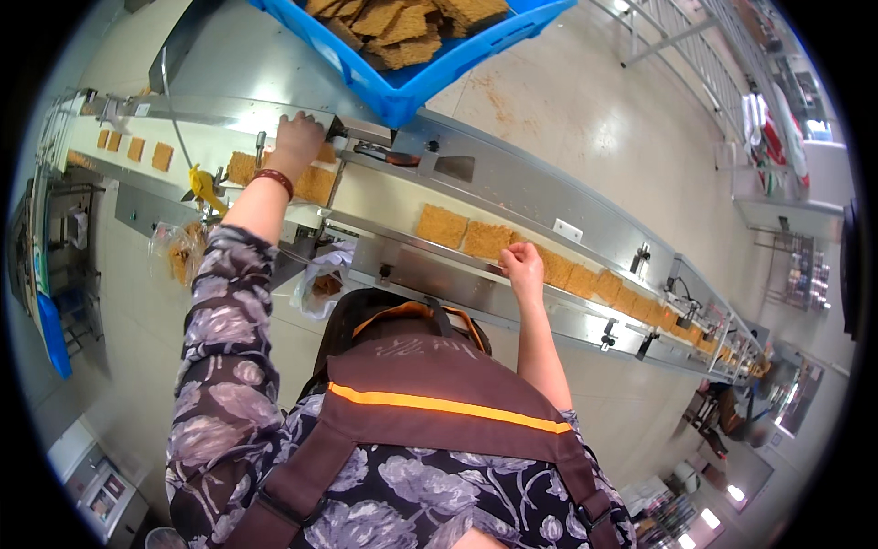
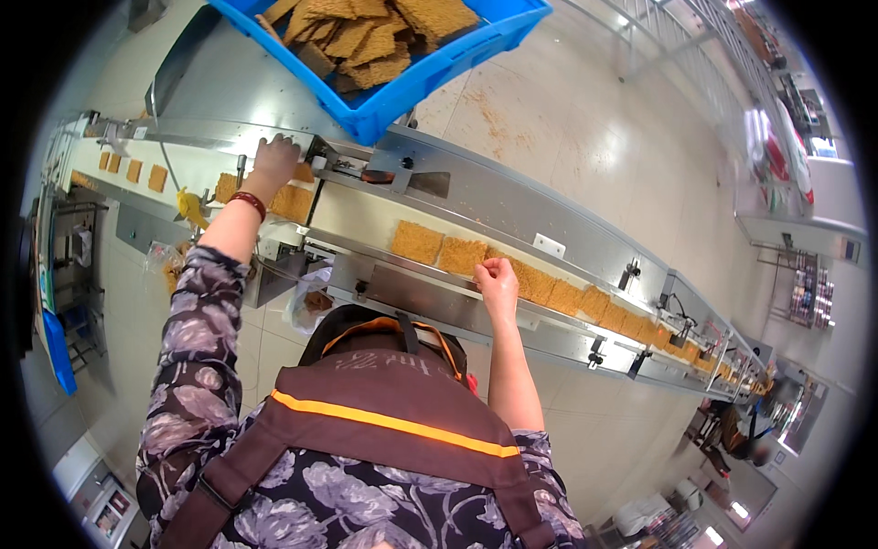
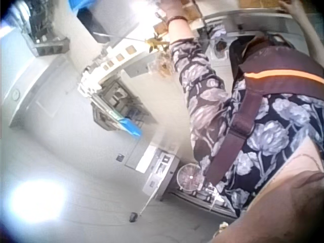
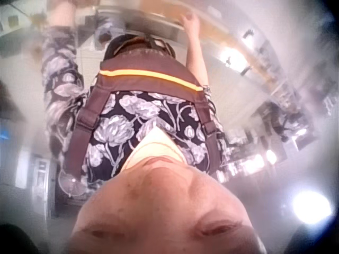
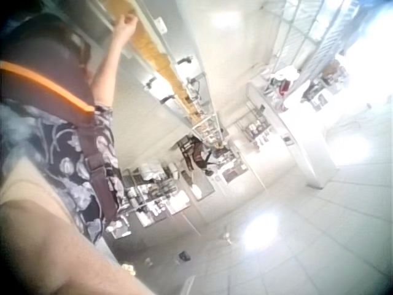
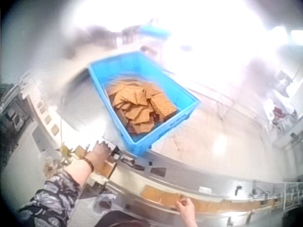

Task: The person repeatedly picks rectangular biscuits from a blue bin and places them onto a moving conveyor belt. The person handles the biscuits by hand, arranging them in a single file as the belt advances. The task continues throughout the clip with no other objects or tools used.

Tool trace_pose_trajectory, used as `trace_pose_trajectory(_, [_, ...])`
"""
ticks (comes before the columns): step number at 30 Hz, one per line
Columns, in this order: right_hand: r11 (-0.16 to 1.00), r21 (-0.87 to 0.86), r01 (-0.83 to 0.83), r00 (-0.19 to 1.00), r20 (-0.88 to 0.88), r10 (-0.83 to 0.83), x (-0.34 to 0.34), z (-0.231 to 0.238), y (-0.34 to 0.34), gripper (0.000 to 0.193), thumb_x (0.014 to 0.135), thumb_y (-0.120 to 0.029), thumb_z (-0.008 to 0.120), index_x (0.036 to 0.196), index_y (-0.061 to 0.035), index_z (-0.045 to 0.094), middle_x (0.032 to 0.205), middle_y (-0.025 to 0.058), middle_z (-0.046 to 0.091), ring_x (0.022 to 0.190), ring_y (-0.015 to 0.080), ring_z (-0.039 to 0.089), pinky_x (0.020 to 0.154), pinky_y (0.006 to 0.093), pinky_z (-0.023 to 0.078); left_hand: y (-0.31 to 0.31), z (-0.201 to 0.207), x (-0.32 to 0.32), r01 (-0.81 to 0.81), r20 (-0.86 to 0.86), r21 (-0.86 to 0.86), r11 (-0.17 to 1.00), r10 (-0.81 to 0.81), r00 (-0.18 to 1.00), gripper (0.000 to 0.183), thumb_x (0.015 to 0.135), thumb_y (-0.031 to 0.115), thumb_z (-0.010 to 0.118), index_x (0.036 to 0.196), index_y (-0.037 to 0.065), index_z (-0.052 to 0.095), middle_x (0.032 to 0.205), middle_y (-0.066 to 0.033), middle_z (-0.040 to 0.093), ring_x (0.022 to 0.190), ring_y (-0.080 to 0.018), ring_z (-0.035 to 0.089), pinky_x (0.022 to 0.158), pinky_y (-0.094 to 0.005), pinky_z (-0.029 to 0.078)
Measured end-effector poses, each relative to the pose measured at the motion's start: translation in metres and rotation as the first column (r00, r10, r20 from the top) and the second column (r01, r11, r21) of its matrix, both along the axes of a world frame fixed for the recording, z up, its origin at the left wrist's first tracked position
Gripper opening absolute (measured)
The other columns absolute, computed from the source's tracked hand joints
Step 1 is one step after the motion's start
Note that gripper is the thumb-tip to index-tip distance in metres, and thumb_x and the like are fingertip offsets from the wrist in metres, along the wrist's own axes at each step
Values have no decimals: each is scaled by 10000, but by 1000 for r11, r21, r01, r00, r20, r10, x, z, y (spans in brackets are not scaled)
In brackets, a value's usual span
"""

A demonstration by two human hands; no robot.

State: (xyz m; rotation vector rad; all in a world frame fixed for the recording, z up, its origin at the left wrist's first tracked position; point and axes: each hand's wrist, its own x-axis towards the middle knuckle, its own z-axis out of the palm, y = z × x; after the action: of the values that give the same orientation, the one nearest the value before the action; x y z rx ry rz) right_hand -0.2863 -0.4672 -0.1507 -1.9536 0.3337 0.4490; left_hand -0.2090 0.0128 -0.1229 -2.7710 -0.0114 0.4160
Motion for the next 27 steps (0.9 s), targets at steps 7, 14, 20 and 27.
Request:
trace_pose_trajectory(7, [986,-33,161,986,54,-159,-9,-11,-43,141,873,-107,635,948,-15,558,773,65,629,664,122,626,558,241,504,-104,70,-31,-5,-87,-517,856,-46,995,408,793,-1,546,1183,117,531,1090,-146,576,966,-354,606,764,-458,515])
trace_pose_trajectory(14, [856,-516,-8,962,230,147,-8,-3,-75,182,800,-187,673,892,-45,604,821,134,658,771,296,649,683,396,505,-220,-23,-30,-340,-333,-928,154,73,940,385,778,110,672,1115,12,514,949,-141,615,872,-242,608,758,-338,488])
trace_pose_trajectory(20, [733,-680,-10,956,209,207,-18,20,-101,179,803,-195,673,914,-81,593,964,94,607,850,309,614,717,445,498,-282,-35,-59,-308,-286,-948,79,210,935,395,806,154,667,1140,-4,526,953,-141,639,824,-203,621,677,-322,495])
trace_pose_trajectory(27, [761,-635,-137,792,391,469,-26,25,-110,193,777,-151,675,930,-68,591,997,83,588,963,292,557,804,408,469,-251,-12,-90,-482,-550,-835,-265,425,719,369,884,202,606,1207,57,502,948,-44,621,804,-117,582,612,-253,484])
